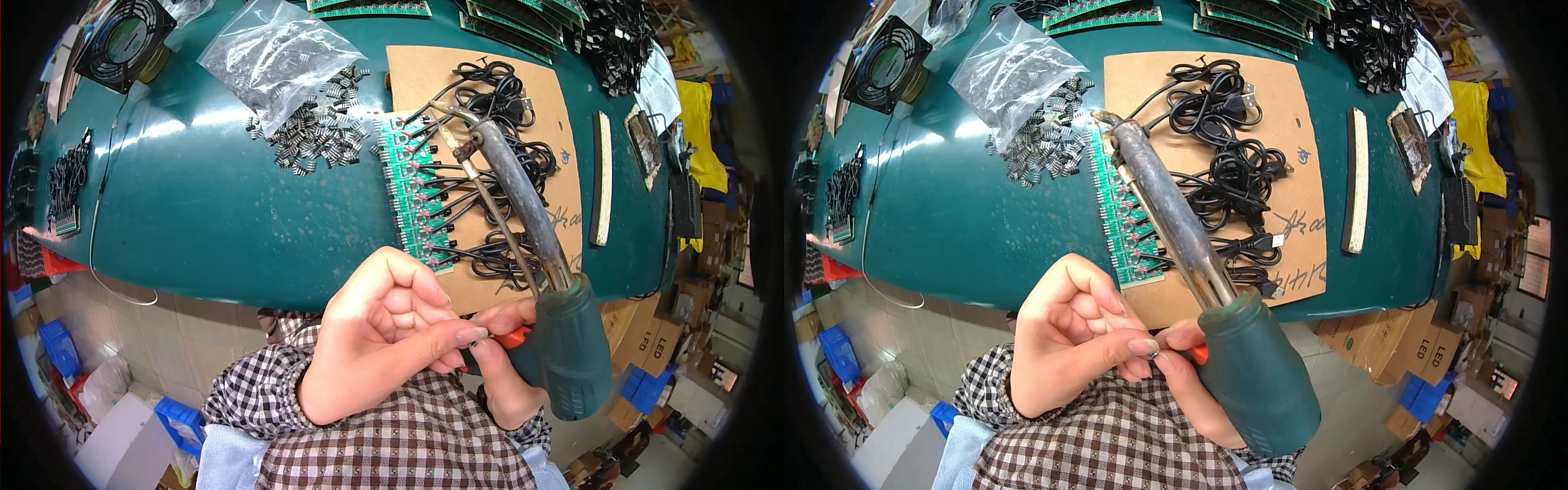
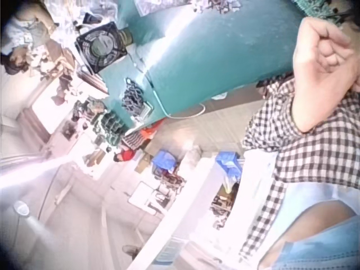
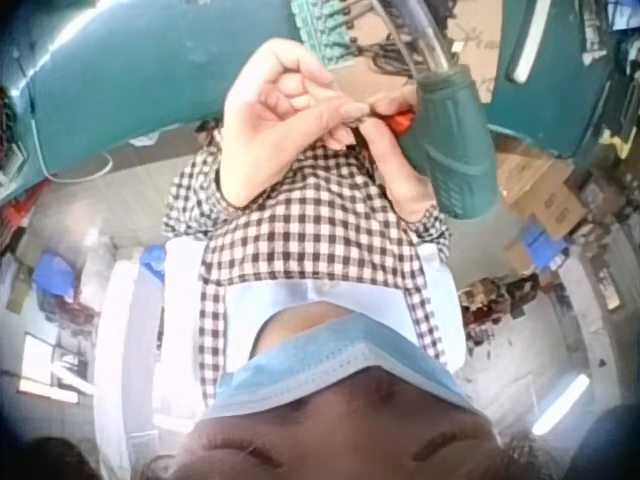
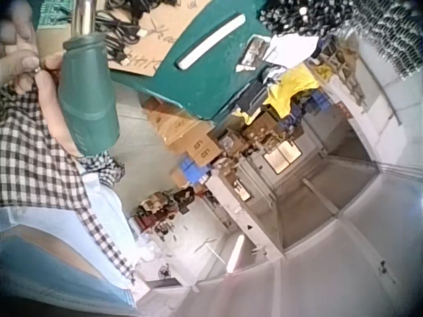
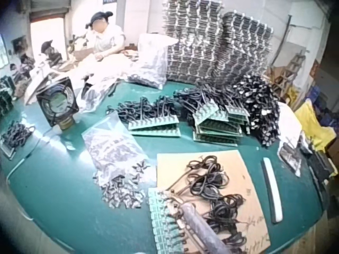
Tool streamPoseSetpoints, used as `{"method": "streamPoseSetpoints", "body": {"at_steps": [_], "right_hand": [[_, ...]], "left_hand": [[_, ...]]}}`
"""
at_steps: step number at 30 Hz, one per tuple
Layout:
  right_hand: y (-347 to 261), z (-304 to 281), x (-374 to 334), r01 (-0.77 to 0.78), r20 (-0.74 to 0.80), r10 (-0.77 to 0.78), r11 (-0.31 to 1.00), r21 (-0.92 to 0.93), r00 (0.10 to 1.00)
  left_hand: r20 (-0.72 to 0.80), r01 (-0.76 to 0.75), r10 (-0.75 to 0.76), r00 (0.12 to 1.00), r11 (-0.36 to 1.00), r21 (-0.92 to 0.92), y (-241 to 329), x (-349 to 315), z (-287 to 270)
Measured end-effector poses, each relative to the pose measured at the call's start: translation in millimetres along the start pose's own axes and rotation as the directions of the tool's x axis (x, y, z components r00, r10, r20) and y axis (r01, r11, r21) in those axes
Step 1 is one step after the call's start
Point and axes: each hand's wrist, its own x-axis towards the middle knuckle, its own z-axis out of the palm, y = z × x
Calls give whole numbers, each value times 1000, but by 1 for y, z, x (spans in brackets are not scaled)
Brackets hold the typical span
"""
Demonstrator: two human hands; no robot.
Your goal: The person places small electronic components onto a circuit board strip by hand and solders them using a soldering iron. They then set aside the completed board strip and place a new circuit board strip onto the cardboard holder to solder more components.
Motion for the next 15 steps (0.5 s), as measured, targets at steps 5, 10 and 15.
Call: {"method": "streamPoseSetpoints", "body": {"at_steps": [5,10,15], "right_hand": [[-3,-2,-7,-26,-61,53,929,369,997],[1,0,-6,-5,-10,8,955,298,1000],[9,-3,-6,47,26,-54,972,230,998]], "left_hand": [[33,23,-24,999,999,25,-1,-1,5],[-11,20,-20,1000,999,-41,-8,-4,9],[-15,108,-112,994,983,-149,-9,-7,5]]}}
